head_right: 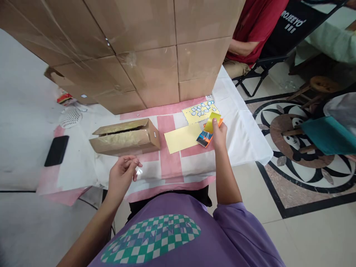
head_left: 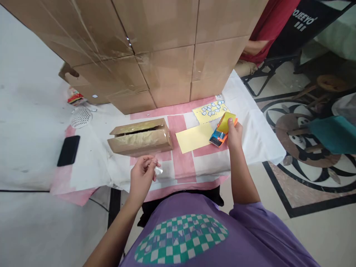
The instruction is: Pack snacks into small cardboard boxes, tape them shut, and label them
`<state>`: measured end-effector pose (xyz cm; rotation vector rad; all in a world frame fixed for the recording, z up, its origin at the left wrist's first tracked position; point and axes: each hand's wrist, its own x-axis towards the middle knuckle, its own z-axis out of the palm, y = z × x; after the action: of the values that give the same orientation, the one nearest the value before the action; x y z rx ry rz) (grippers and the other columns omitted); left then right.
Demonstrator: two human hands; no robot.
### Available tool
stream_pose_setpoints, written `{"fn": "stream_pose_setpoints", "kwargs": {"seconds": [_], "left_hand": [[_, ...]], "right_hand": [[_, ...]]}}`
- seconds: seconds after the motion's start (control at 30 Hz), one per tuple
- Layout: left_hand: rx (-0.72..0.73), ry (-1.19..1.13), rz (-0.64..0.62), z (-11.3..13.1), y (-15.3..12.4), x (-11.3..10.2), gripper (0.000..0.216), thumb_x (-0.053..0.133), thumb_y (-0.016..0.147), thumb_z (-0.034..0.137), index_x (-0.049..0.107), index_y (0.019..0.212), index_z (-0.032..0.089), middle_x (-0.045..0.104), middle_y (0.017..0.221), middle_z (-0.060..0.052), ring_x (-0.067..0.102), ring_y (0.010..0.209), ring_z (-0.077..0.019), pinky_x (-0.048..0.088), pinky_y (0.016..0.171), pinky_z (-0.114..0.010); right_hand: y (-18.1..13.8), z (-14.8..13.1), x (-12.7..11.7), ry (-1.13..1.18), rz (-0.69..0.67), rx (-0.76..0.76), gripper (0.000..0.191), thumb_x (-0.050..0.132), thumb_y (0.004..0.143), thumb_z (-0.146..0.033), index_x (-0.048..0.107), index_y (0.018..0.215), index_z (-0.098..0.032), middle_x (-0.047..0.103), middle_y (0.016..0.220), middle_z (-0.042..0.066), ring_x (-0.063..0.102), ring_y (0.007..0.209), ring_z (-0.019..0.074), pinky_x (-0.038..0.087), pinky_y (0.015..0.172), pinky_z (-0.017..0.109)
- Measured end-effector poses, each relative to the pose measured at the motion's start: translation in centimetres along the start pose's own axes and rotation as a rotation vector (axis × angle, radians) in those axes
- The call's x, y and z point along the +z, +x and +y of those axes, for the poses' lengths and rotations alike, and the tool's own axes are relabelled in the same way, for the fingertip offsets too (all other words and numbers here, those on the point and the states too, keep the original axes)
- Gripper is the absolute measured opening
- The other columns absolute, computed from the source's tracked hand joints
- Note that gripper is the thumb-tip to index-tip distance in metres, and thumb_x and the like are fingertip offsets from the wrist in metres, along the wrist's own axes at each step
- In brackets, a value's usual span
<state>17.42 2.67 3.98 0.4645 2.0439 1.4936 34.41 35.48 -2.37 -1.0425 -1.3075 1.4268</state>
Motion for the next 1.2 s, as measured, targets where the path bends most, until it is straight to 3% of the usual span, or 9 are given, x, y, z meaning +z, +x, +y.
{"fn": "stream_pose_setpoints", "kwargs": {"seconds": [0.17,0.33,0.5,0.57,0.67,0.77,0.9,1.03,1.2], "left_hand": [[0.024,-0.047,0.054,0.9,-0.2,-1.3,0.039,0.073,0.087,0.049,0.056,0.106,0.019,0.074,0.086,-0.002,0.047,0.041,-0.0046,0.036,0.039,-0.019],[0.023,-0.043,0.073,1.2,-1.4,-2.0,0.039,0.073,0.087,0.049,0.056,0.105,0.02,0.075,0.085,-0.002,0.042,0.037,-0.0038,0.035,0.037,-0.019],[0.021,-0.003,0.063,0.4,-2.9,-1.9,0.036,0.072,0.087,0.049,0.059,0.106,0.021,0.075,0.085,-0.002,0.047,0.042,-0.0065,0.039,0.038,-0.02],[0.051,-0.017,0.078,-0.2,-3.0,-1.8,0.037,0.072,0.086,0.05,0.059,0.104,0.021,0.074,0.085,-0.002,0.049,0.044,-0.0071,0.039,0.038,-0.02],[-0.018,-0.052,0.029,-1.4,-2.4,-2.2,0.048,0.072,0.083,0.053,0.055,0.114,0.021,0.071,0.074,0.001,0.046,0.04,-0.0084,0.033,0.036,-0.02],[-0.078,0.047,-0.009,-2.8,-1.2,-3.3,0.056,0.07,0.085,0.054,0.051,0.126,0.02,0.061,0.056,0.008,0.043,0.039,-0.0107,0.032,0.039,-0.02],[0.215,0.259,0.15,-2.9,0.5,-4.9,0.034,0.066,0.091,0.046,0.061,0.113,0.021,0.061,0.062,0.006,0.056,0.057,-0.0118,0.046,0.06,-0.023],[0.415,0.224,0.302,-0.8,2.1,-5.5,0.026,0.065,0.093,0.043,0.064,0.107,0.021,0.067,0.071,0.002,0.062,0.064,-0.0122,0.049,0.066,-0.024],[0.411,0.067,0.218,1.4,3.3,-4.9,0.033,0.063,0.095,0.045,0.064,0.117,0.02,0.067,0.07,0.002,0.058,0.056,-0.0111,0.045,0.057,-0.023]], "right_hand": [[1.2,1.4,-1.9,-0.301,0.076,-0.002,0.063,0.052,0.087,-0.075,0.063,0.103,-0.015,0.067,0.092,0.009,0.066,0.092,0.0263,0.055,0.085,0.043],[-3.9,-2.2,1.1,-0.565,0.361,-0.42,0.045,0.054,0.096,-0.057,0.059,0.12,-0.019,0.058,0.106,0.009,0.058,0.103,0.0267,0.046,0.1,0.05],[-12.8,-6.8,10.8,-0.391,-0.739,-0.721,0.028,0.068,0.093,-0.047,0.07,0.108,-0.024,0.062,0.104,0.008,0.057,0.102,0.0263,0.048,0.093,0.044],[-14.9,-8.2,13.5,-0.453,-0.971,-0.814,0.018,0.071,0.093,-0.038,0.074,0.101,-0.022,0.061,0.11,0.01,0.054,0.107,0.0271,0.046,0.095,0.045],[-15.5,-10.4,14.7,-0.407,-1.045,-0.936,0.017,0.064,0.097,-0.026,0.075,0.085,-0.022,0.063,0.108,0.009,0.053,0.109,0.0267,0.043,0.097,0.047],[-14.1,-13.1,13.8,-0.19,-0.936,-0.874,0.014,0.066,0.097,-0.028,0.075,0.087,-0.025,0.064,0.102,0.007,0.057,0.103,0.0247,0.046,0.096,0.047],[-11.9,-15.4,13.3,-0.049,-0.884,-0.578,0.013,0.068,0.097,-0.037,0.076,0.093,-0.028,0.069,0.092,0.004,0.062,0.09,0.0216,0.051,0.086,0.041],[-10.6,-14.3,15.0,-0.02,-0.915,-0.294,0.025,0.066,0.096,-0.047,0.078,0.093,-0.025,0.073,0.087,0.003,0.065,0.08,0.0189,0.052,0.076,0.035],[-9.7,-12.5,16.6,-0.078,-0.993,-0.225,0.026,0.068,0.094,-0.046,0.079,0.094,-0.022,0.071,0.076,0.001,0.065,0.073,0.0166,0.049,0.067,0.029]]}}
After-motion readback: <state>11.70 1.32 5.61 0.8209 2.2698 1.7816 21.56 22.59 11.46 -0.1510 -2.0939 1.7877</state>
